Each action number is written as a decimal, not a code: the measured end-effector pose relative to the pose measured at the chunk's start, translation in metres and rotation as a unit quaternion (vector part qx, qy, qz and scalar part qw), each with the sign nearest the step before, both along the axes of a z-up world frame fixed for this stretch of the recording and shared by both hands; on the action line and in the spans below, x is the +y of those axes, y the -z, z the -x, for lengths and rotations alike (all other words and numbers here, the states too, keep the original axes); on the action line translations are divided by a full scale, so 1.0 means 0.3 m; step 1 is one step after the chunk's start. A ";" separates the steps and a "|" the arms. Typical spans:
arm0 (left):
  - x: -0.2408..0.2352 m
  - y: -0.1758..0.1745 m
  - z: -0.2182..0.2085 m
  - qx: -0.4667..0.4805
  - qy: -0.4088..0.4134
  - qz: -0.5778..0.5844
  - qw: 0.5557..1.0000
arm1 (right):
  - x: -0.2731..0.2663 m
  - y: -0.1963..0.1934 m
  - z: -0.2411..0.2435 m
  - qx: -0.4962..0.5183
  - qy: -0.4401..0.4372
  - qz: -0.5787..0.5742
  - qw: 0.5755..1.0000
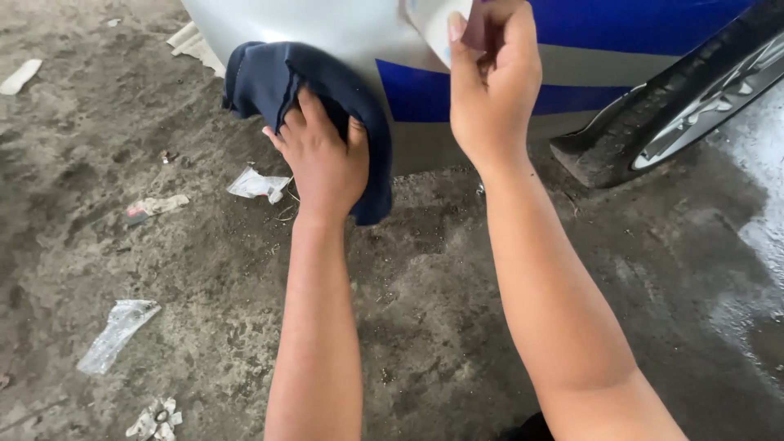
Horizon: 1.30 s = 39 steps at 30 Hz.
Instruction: Manual sanding of a car body panel using sandpaper and a cloth to prepare the surface for painting.
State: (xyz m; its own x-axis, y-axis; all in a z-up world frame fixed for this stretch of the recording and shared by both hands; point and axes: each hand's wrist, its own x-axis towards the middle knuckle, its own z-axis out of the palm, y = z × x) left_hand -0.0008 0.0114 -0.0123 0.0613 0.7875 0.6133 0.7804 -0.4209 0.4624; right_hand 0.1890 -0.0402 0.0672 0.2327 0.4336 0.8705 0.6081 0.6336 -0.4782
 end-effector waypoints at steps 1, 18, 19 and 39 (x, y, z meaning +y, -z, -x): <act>-0.004 -0.002 0.000 0.001 0.002 0.005 1.000 | -0.007 -0.009 -0.009 -0.015 0.013 0.017 1.000; -0.040 -0.058 -0.011 0.028 0.007 0.017 0.999 | -0.056 -0.025 -0.189 -0.041 -0.026 0.103 0.993; -0.049 -0.075 -0.017 0.061 -0.003 -0.026 0.998 | -0.065 -0.037 -0.187 -0.050 -0.057 0.109 0.991; -0.075 -0.285 -0.212 0.123 -0.066 -0.222 0.965 | -0.023 0.016 -0.239 0.062 -0.124 0.018 0.990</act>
